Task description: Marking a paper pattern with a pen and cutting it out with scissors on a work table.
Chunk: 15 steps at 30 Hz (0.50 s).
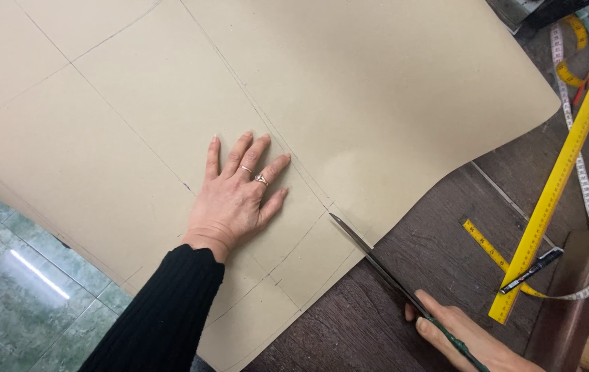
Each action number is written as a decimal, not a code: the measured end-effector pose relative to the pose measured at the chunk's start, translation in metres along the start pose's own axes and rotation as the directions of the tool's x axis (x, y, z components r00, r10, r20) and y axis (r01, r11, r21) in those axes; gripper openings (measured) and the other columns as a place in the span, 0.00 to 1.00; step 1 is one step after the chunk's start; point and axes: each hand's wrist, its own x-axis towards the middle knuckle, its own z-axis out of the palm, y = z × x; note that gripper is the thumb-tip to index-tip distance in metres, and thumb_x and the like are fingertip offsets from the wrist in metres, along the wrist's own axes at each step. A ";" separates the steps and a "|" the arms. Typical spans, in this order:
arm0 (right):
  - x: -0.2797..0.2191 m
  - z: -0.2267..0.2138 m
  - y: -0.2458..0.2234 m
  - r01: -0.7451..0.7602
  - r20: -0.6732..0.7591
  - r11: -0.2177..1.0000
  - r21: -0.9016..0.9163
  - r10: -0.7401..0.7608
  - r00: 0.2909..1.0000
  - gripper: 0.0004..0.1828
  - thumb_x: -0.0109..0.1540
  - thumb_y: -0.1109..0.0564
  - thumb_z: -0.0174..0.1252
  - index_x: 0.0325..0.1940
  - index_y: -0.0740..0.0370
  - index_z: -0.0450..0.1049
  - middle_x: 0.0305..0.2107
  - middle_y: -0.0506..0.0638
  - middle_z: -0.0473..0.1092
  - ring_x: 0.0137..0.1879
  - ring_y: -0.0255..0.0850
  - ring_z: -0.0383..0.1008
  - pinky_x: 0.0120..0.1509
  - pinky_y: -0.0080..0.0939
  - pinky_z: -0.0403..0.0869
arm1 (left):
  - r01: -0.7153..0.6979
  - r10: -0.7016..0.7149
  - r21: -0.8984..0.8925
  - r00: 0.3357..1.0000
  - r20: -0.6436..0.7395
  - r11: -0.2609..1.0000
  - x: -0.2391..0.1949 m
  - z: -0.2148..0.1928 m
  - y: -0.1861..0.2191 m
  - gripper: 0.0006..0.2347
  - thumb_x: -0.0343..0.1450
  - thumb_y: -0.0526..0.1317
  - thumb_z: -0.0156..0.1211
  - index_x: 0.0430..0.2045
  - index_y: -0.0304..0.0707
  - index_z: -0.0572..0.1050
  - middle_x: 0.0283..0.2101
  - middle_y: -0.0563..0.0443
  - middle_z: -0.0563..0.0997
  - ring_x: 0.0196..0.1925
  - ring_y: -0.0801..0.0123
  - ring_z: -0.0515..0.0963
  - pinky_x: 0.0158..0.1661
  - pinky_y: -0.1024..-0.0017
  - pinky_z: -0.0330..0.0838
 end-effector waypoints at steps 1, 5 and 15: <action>0.002 0.004 0.010 0.062 -0.021 0.997 -0.035 -0.063 0.998 0.23 0.62 0.35 0.36 0.41 0.47 0.70 0.28 0.38 0.69 0.32 0.32 0.67 0.39 0.33 0.68 | 0.002 -0.002 0.001 1.000 0.010 1.000 0.000 0.001 0.000 0.21 0.73 0.56 0.41 0.59 0.57 0.67 0.66 0.47 0.63 0.70 0.54 0.57 0.65 0.41 0.41; 0.002 0.002 -0.005 -0.102 0.014 0.994 0.025 0.102 0.995 0.19 0.63 0.39 0.39 0.37 0.48 0.71 0.25 0.37 0.67 0.30 0.30 0.64 0.37 0.33 0.65 | -0.005 0.006 0.012 1.000 -0.015 1.000 0.000 0.001 -0.001 0.21 0.73 0.56 0.42 0.59 0.57 0.67 0.65 0.47 0.64 0.70 0.55 0.58 0.66 0.42 0.41; 0.008 0.015 0.026 -0.101 0.013 0.993 0.055 0.100 0.995 0.17 0.64 0.39 0.39 0.38 0.48 0.70 0.26 0.36 0.65 0.32 0.28 0.61 0.36 0.33 0.68 | -0.010 0.010 0.011 1.000 -0.024 1.000 0.000 0.001 -0.001 0.21 0.72 0.56 0.43 0.59 0.56 0.67 0.65 0.47 0.64 0.69 0.55 0.58 0.65 0.42 0.42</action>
